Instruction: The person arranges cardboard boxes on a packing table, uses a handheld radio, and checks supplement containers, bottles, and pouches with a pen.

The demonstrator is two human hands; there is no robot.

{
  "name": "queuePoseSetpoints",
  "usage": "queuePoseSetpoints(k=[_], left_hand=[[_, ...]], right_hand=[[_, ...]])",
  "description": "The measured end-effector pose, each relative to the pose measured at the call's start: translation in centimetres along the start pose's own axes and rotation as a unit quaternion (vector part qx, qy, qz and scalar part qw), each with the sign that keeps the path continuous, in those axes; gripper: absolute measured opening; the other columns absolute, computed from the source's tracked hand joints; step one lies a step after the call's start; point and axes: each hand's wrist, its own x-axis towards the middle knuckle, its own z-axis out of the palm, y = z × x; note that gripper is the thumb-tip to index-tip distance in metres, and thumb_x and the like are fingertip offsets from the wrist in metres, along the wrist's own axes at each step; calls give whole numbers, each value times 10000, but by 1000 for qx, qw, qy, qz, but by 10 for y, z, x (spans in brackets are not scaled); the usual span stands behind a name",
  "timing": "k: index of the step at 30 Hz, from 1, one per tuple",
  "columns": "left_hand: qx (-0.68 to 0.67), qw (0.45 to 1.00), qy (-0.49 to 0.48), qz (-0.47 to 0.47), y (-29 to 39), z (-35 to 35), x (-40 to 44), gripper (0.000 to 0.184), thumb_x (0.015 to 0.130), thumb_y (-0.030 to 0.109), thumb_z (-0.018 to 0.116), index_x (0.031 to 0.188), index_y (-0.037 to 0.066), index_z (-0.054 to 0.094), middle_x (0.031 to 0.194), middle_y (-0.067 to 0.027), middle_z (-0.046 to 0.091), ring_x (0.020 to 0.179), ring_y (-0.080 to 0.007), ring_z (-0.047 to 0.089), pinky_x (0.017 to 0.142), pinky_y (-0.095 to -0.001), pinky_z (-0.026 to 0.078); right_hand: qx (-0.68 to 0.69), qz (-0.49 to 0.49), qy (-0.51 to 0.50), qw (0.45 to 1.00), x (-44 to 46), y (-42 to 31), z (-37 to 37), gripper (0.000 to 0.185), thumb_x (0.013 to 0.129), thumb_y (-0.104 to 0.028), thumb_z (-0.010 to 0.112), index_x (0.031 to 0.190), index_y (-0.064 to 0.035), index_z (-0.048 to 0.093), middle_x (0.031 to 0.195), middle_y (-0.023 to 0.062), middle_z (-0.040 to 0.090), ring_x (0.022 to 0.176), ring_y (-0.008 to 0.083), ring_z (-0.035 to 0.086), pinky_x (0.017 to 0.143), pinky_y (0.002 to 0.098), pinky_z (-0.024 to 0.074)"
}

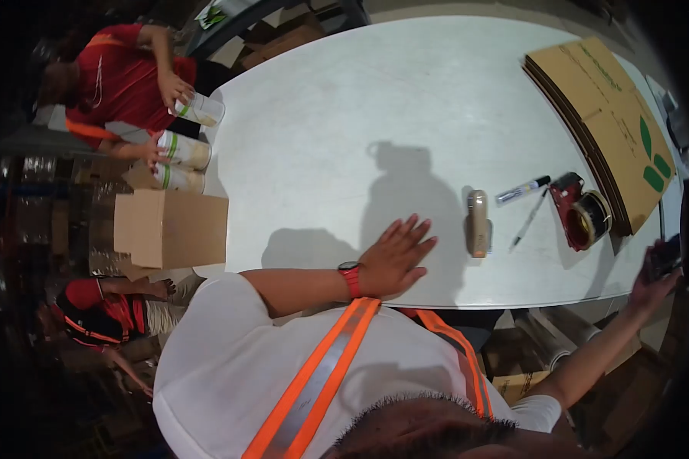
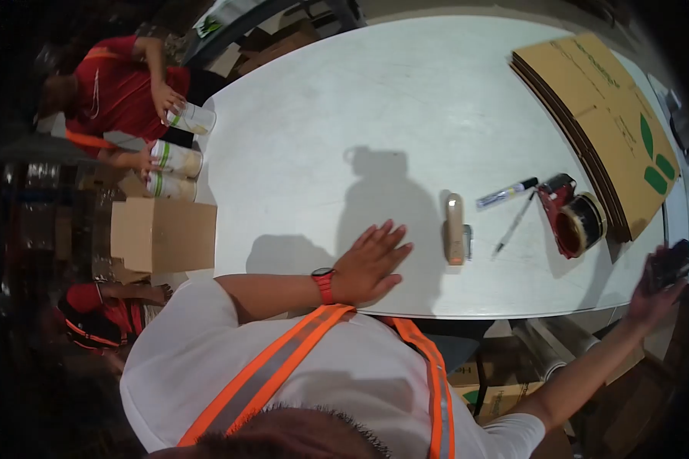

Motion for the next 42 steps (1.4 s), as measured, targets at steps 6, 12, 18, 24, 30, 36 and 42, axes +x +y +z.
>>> queuePoseSetpoints(k=[6, 12, 18, 24, 30, 36, 42], left_hand=[[-30, 995, 84, 39, -14, 20, -10, 618, 1029, 382, 544, 1554, 72, 441, 1668, -231, 288, 1568, -421, 218, 1274, -552, 170], [-30, 986, 141, 85, -27, 48, -11, 614, 1034, 419, 524, 1541, 77, 469, 1655, -221, 321, 1564, -406, 230, 1270, -568, 180], [-119, 977, 156, 87, -38, 49, -9, 618, 1027, 419, 539, 1538, 77, 475, 1653, -224, 330, 1548, -412, 267, 1263, -562, 197], [-5, 984, 126, 124, -44, 51, -14, 631, 1030, 417, 527, 1556, 77, 456, 1661, -228, 322, 1548, -425, 262, 1265, -549, 186], [60, 984, 118, 118, -44, 60, 7, 530, 969, 356, 606, 1425, 86, 583, 1572, -217, 470, 1493, -429, 375, 1217, -544, 297], [23, 988, 98, 121, -25, 31, -10, 529, 1027, 317, 548, 1483, 50, 538, 1615, -237, 405, 1517, -461, 314, 1245, -575, 211], [50, 991, 81, 95, -7, 27, -12, 537, 1035, 297, 536, 1519, 68, 497, 1639, -233, 368, 1536, -455, 281, 1254, -575, 196]], right_hand=[[136, 98, -319, 933, -190, 96, 246, 654, 1077, -501, 478, 1555, -60, 403, 1420, 162, 574, 1249, 281, 593, 1076, 415, 477], [-317, -55, -365, 874, -359, 110, 441, 635, 925, -386, 755, 1396, 1, 578, 1219, 148, 687, 949, 253, 681, 807, 381, 559], [-256, -405, -590, 649, -465, 51, 550, 646, 753, -290, 847, 1318, -28, 672, 1109, 166, 696, 867, 275, 690, 758, 385, 559], [-243, -491, -545, 634, -484, 5, 519, 505, 879, -178, 789, 1352, -167, 615, 1156, 212, 666, 901, 306, 696, 665, 382, 560], [-317, -539, -409, 664, -460, -38, 438, 508, 894, -276, 789, 1351, -106, 645, 1162, 203, 677, 894, 288, 701, 695, 372, 565], [-354, -339, -79, 868, -300, -37, 278, 555, 962, -324, 779, 1433, -73, 628, 1015, 25, 740, 836, 47, 633, 721, 223, 523], [-76, 85, 199, 973, -190, 3, 76, 438, 984, -442, 659, 1228, -79, 675, 1011, 65, 682, 854, 154, 614, 691, 317, 523]])
